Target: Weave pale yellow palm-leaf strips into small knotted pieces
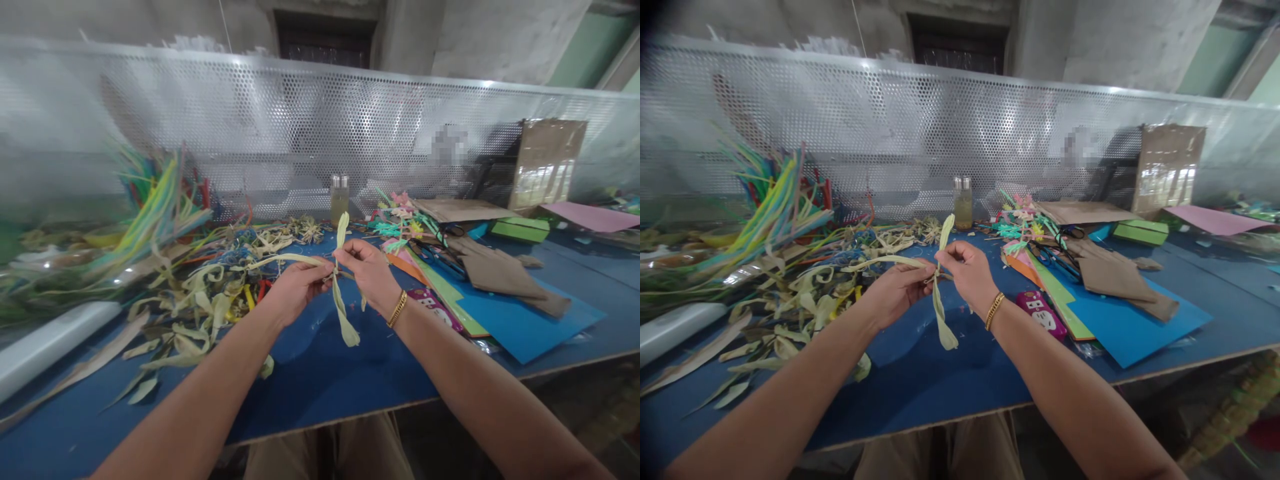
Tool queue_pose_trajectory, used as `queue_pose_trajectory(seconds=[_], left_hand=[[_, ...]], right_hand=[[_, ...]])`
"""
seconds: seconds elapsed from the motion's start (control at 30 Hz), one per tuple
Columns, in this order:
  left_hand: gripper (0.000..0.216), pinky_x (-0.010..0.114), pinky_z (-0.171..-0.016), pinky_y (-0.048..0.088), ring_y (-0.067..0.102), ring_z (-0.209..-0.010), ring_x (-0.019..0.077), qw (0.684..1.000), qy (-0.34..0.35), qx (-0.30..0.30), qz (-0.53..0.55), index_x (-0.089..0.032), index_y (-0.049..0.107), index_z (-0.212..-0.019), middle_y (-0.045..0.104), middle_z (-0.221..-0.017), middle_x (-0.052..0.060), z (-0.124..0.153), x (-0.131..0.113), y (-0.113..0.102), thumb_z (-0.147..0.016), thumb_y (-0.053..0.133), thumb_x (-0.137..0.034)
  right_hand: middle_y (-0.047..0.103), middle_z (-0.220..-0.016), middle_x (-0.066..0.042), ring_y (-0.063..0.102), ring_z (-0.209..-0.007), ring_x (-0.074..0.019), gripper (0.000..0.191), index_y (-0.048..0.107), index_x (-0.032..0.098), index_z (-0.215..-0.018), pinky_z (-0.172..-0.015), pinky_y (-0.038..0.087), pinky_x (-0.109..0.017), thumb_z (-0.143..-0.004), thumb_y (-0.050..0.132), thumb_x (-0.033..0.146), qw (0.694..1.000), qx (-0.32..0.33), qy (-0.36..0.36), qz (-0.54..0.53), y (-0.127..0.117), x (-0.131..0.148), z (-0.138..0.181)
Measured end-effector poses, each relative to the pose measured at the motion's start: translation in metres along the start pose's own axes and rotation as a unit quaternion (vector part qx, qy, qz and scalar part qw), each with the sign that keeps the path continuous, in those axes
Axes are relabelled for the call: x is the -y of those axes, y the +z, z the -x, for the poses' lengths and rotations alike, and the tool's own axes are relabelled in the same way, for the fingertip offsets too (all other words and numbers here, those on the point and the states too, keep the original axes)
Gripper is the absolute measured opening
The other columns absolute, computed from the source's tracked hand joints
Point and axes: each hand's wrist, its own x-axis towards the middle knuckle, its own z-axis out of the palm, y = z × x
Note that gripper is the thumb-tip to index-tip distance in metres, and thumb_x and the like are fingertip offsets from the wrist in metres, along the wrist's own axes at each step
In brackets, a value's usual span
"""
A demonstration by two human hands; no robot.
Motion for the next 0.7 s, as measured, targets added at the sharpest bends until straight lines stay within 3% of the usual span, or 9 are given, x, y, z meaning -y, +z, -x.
queue_pose_trajectory(seconds=[0.3, 0.53, 0.7], left_hand=[[0.022, 0.019, -0.053, 0.04, 0.056, -0.061, 0.0082, 1.0, -0.016, -0.015, -0.021, -0.014, 0.07, -0.073, 0.062, -0.068, 0.001, 0.0008, -0.0012, 0.0004, -0.069, 0.078, -0.033], [0.027, 0.019, -0.049, 0.035, 0.054, -0.057, 0.0066, 0.996, -0.02, 0.003, -0.084, -0.018, 0.073, -0.087, 0.066, -0.07, 0.0, 0.0025, -0.0016, -0.0009, -0.062, 0.081, -0.021], [0.028, 0.019, -0.051, 0.038, 0.059, -0.058, 0.0071, 0.994, -0.02, 0.009, -0.11, -0.019, 0.072, -0.092, 0.068, -0.075, 0.0, 0.0044, -0.0029, -0.0005, -0.065, 0.079, -0.021]], right_hand=[[0.054, -0.066, 0.003, 0.047, -0.063, -0.0107, 0.021, 0.057, 0.019, -0.066, -0.064, 0.039, -0.025, -0.072, 0.066, 0.037, 0.999, -0.017, 0.007, 0.037, -0.0022, 0.0035, -0.004], [0.049, -0.061, 0.004, 0.043, -0.058, -0.0105, 0.024, 0.057, 0.02, -0.067, -0.061, 0.038, -0.026, -0.072, 0.065, 0.042, 0.999, -0.022, 0.032, 0.02, -0.0031, 0.002, -0.0028], [0.047, -0.061, 0.005, 0.042, -0.055, -0.0095, 0.024, 0.057, 0.02, -0.069, -0.058, 0.038, -0.026, -0.071, 0.065, 0.042, 0.998, -0.013, 0.06, -0.021, -0.0033, -0.0016, -0.004]])
